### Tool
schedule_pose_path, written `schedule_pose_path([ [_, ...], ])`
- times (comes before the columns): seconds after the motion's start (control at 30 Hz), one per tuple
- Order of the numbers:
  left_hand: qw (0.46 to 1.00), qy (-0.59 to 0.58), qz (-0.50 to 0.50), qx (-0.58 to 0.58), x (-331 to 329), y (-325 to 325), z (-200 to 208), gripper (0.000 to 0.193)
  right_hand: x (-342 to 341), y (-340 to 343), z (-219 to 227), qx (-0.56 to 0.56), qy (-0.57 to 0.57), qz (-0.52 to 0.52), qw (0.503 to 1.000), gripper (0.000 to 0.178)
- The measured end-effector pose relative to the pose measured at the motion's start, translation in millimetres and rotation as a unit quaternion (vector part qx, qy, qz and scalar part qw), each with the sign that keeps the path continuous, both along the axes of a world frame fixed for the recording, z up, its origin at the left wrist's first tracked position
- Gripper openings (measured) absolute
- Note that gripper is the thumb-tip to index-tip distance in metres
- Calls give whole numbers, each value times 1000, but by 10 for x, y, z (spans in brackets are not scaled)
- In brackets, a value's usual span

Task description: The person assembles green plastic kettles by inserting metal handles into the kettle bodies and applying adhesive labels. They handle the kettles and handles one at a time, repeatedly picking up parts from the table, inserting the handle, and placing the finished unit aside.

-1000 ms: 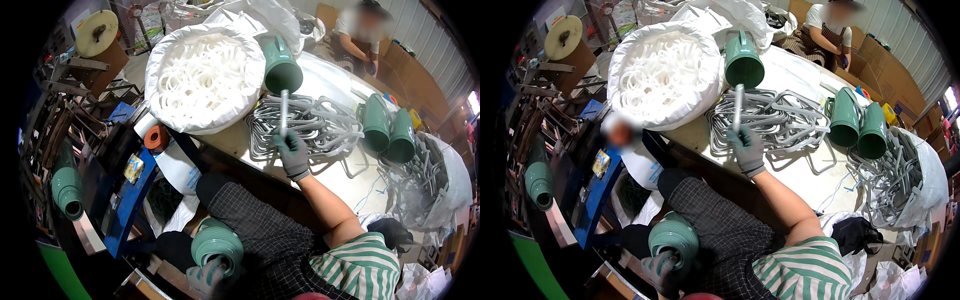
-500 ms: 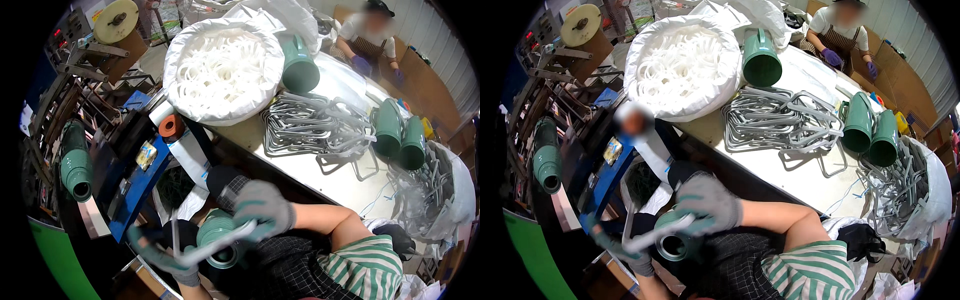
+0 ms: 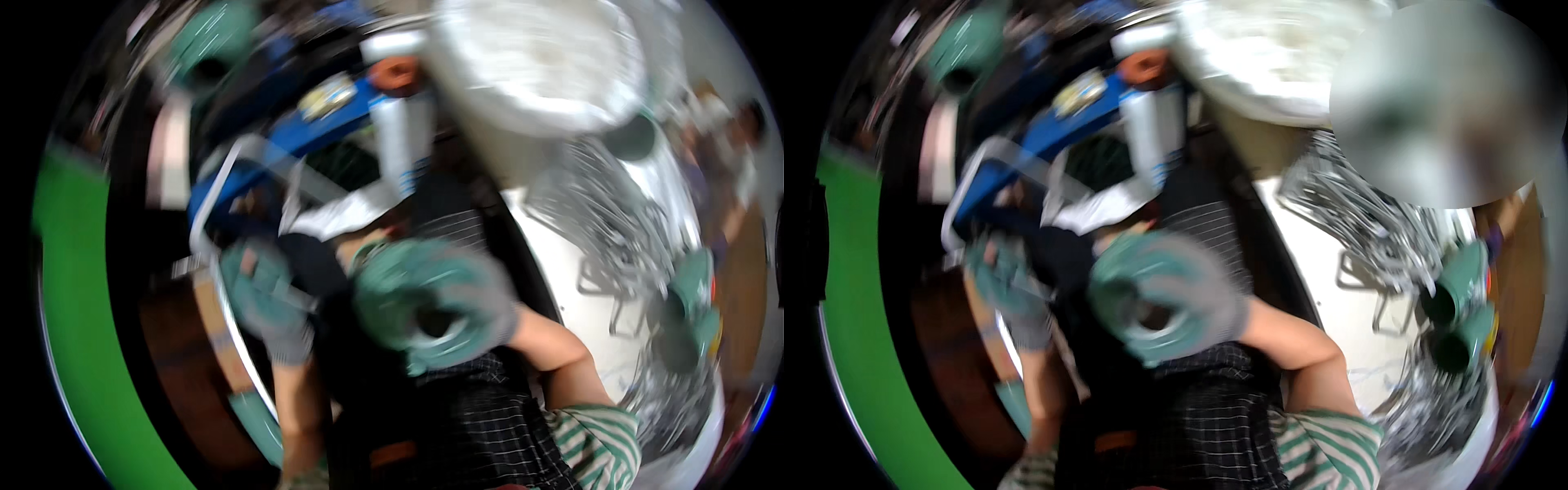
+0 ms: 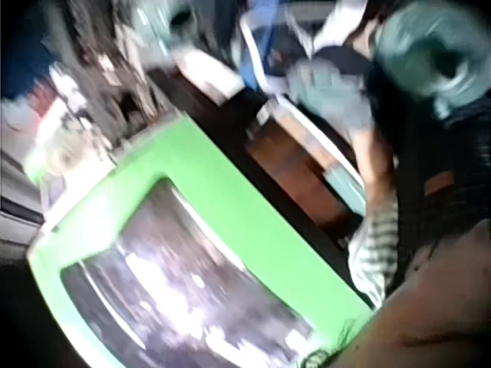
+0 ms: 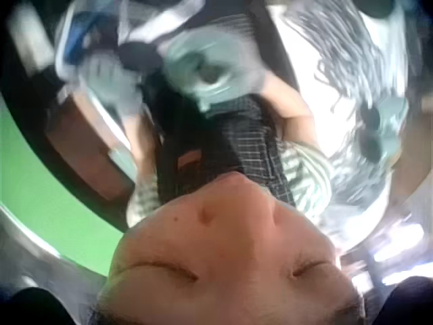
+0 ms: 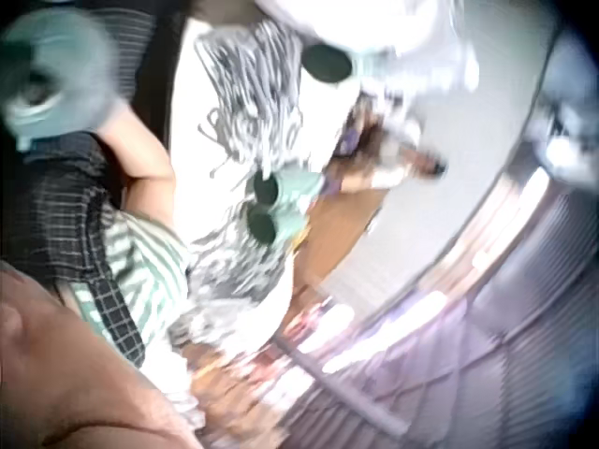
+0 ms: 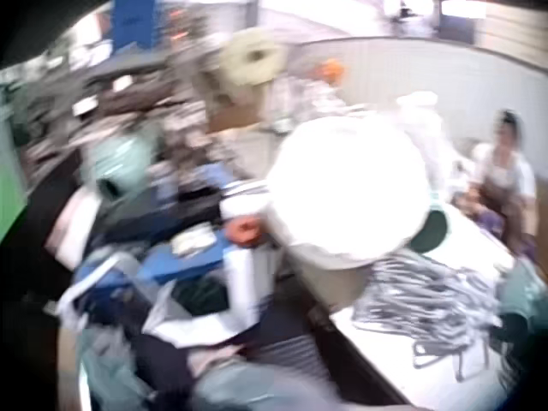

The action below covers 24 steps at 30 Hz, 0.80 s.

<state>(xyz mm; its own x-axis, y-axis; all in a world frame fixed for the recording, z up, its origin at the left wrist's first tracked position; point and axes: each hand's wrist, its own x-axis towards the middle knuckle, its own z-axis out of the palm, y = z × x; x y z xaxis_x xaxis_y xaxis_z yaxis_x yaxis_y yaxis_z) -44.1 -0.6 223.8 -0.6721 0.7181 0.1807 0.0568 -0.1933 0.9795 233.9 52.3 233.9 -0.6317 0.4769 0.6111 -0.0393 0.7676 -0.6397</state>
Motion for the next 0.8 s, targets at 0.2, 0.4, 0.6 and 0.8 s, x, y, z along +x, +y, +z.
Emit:
schedule_pose_path([
  [0.2, 887, -376, -251, 92, 698, 376, 143, 27, 233, -38, 169, -136, 142, -94, 976, 92],
  [0.4, 817, -469, -331, 47, 666, 473, 35, 20, 270, 6, 143, -92, 136, -13, 986, 89],
  [0.6, 938, -175, -297, 25, 733, 342, 116, 20, 195, -17, 170, -83, 142, 61, 984, 69],
  [0.8, 960, -45, -274, 43, 458, 111, -238, 15, -27, -33, 628, -243, 86, 106, 960, 67],
])
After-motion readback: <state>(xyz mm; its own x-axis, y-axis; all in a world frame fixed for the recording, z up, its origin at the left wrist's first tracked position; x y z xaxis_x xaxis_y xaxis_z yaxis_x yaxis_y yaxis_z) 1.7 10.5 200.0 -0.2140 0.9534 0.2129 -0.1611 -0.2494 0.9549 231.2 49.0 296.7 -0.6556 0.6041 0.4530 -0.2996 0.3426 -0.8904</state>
